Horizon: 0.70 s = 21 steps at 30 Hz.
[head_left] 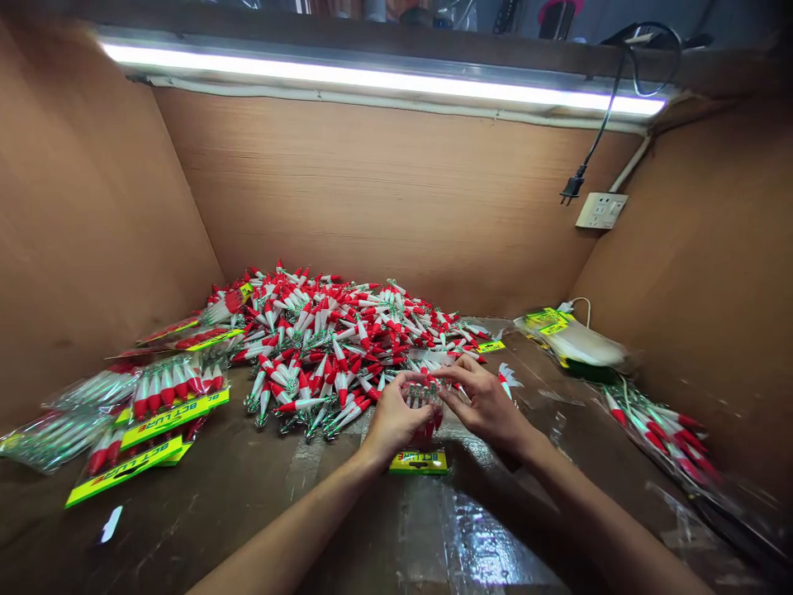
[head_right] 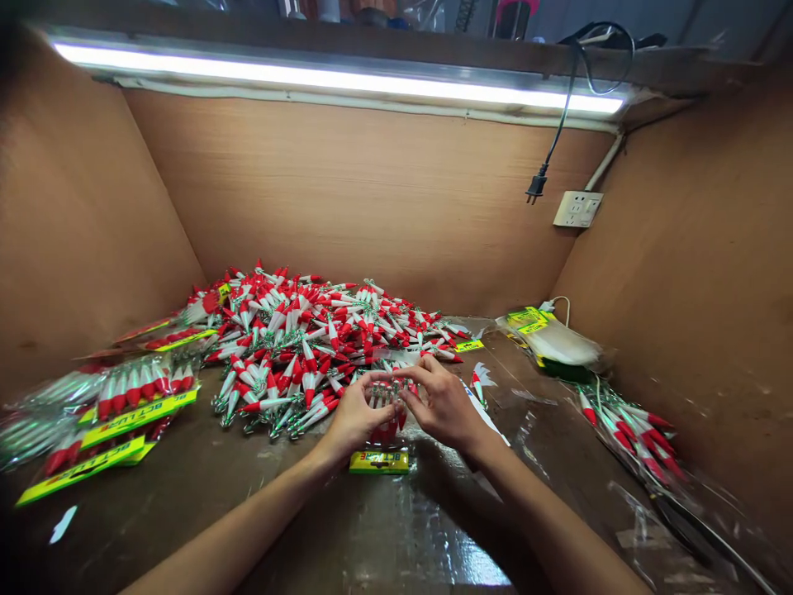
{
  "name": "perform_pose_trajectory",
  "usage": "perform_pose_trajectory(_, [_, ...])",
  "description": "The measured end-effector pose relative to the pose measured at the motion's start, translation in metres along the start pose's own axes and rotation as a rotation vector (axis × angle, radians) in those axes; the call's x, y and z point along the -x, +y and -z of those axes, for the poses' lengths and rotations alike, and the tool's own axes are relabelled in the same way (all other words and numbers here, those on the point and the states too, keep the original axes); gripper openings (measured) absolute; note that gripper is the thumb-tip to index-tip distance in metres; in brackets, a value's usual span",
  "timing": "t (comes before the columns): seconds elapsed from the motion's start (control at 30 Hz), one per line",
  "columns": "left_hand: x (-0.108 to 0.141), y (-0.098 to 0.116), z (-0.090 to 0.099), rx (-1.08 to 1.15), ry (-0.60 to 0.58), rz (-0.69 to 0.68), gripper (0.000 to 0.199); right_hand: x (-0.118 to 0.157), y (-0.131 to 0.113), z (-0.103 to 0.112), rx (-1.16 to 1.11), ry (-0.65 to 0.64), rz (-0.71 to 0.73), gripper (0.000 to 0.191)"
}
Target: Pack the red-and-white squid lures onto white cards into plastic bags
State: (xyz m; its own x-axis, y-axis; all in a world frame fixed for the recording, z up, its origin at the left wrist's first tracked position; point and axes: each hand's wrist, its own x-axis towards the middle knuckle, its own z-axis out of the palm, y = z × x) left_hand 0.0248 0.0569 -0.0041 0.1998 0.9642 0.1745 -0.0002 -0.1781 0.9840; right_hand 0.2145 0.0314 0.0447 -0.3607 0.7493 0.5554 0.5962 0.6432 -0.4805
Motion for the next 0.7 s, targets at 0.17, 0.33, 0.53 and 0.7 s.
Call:
perform_pose_trajectory(0.17, [0.002, 0.003, -0.002, -0.034, 0.000, -0.032, 0.050, -0.001, -0.002, -0.006, 0.101, -0.027, -0.042, 0.019])
perform_pose_trajectory(0.33, [0.003, 0.000, -0.004, -0.044, 0.000, -0.032, 0.054, 0.001, -0.003, -0.008, 0.090, -0.005, -0.052, 0.006])
perform_pose_trajectory(0.53, [0.003, -0.004, -0.004, -0.064, 0.039, -0.005, 0.049, 0.004, 0.002, -0.007, 0.219, 0.001, -0.069, 0.002])
perform_pose_trajectory(0.7, [0.004, -0.006, -0.003, -0.050, 0.004, 0.054, 0.030, 0.006, 0.007, -0.001, 0.255, -0.065, -0.026, 0.009])
